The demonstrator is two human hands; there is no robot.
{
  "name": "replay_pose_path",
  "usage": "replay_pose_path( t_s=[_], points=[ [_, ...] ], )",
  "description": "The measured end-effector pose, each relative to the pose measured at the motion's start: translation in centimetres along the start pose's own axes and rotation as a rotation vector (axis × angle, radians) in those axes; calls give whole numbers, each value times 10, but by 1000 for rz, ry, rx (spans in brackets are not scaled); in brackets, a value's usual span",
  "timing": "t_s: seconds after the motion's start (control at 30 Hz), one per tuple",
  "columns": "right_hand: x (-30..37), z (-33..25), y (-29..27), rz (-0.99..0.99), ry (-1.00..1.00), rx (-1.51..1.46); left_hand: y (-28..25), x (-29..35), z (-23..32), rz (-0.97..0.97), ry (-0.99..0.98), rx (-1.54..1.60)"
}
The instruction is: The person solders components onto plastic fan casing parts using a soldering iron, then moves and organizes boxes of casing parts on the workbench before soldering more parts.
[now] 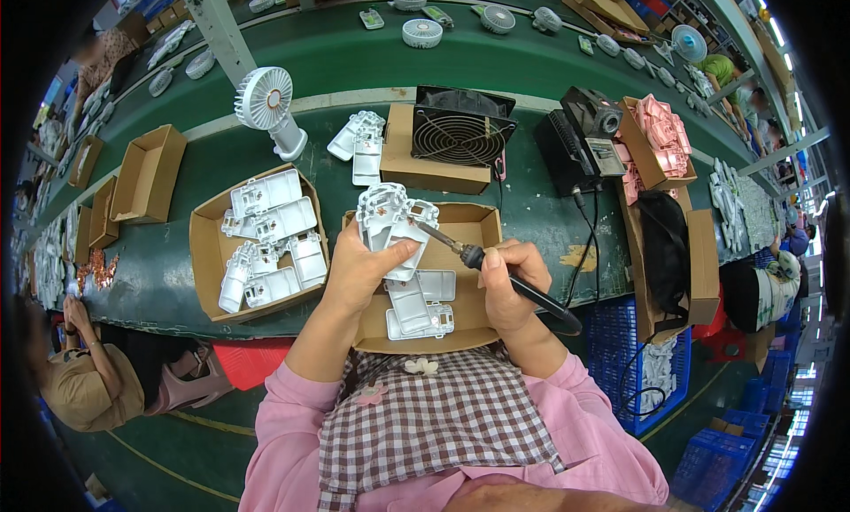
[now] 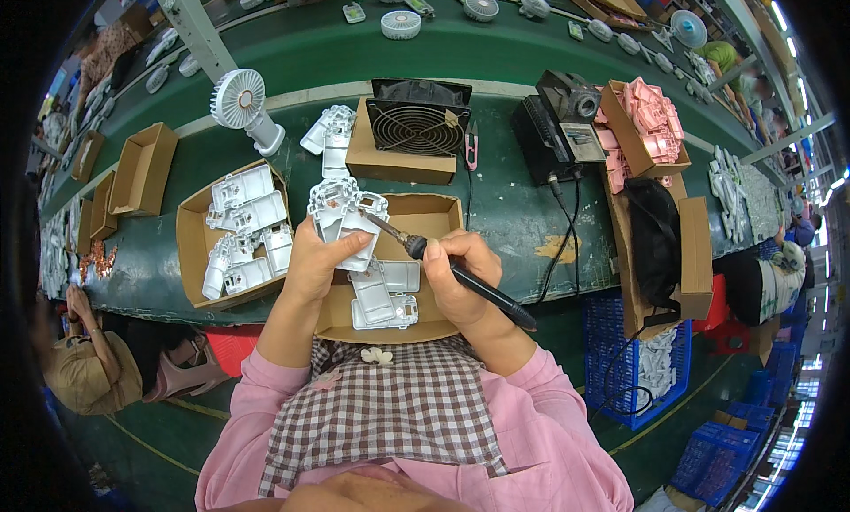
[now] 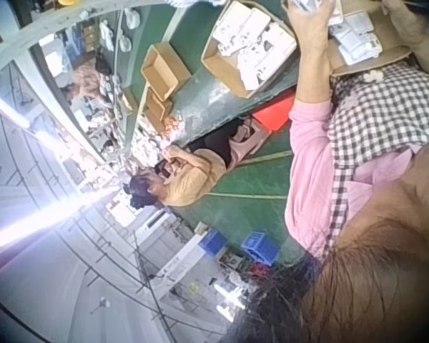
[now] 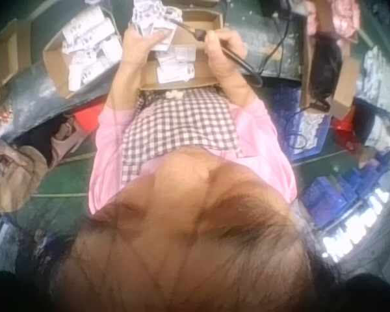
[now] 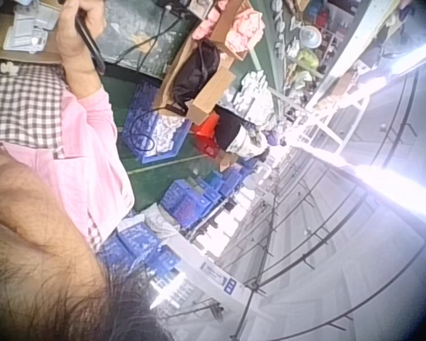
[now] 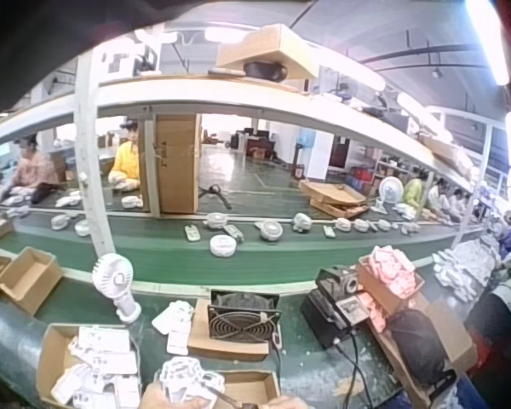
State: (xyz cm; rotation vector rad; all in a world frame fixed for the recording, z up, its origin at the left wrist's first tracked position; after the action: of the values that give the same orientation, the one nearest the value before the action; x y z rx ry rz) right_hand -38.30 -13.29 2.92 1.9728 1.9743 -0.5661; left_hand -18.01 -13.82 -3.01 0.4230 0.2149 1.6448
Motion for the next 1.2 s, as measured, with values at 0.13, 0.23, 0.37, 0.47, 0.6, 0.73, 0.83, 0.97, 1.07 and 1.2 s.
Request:
replay_pose_path(
  t_s=[0.13, 0.23, 0.37, 0.47, 0.6, 0.73, 0.83, 0.97, 1.07, 1.2],
  points=[
    [-1, -1, 0, 0, -17, 23, -1, 0, -2, -4, -26, 2],
    [4, -3, -9, 67, -65, -5, 4, -2, -5, -50, -63, 62],
    [5, -1, -12, 84, -72, -85, 10, -1, -24, -110, -271, 254],
    [4, -5, -11, 71, -101, -49, 8, -1, -23, -100, -262, 273],
    [1, -7, -7, 58, -102, -40, 10, -2, -18, -99, -168, 164],
    [1, 2, -5, 50, 9, -42, 10, 0, -13, -83, -93, 31],
    [0, 5, -4, 57, 35, -51, 13, 1, -9, -103, -59, 16],
    [-2, 0, 1, 9, -51, 7, 14, 3, -7, -120, -53, -16],
    [-2, 3, 2, 5, -20, 1, 13, 3, -7, -105, -57, -26],
    [-3, 2, 2, 8, -24, -3, 13, 4, -5, -92, -49, -31]
  ],
)
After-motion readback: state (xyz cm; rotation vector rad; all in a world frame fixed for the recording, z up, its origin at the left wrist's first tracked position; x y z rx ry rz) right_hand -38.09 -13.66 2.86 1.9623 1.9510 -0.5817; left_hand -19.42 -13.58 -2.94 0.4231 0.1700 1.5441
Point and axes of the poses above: each hand's wrist, its own x-axis away from the middle knuckle, its own y-axis out of the palm, z = x × y, the point moved 10 cm from there along -x, towards the middle knuckle, and after that the axes turned 4 degrees about x, right-handed, at the moved point
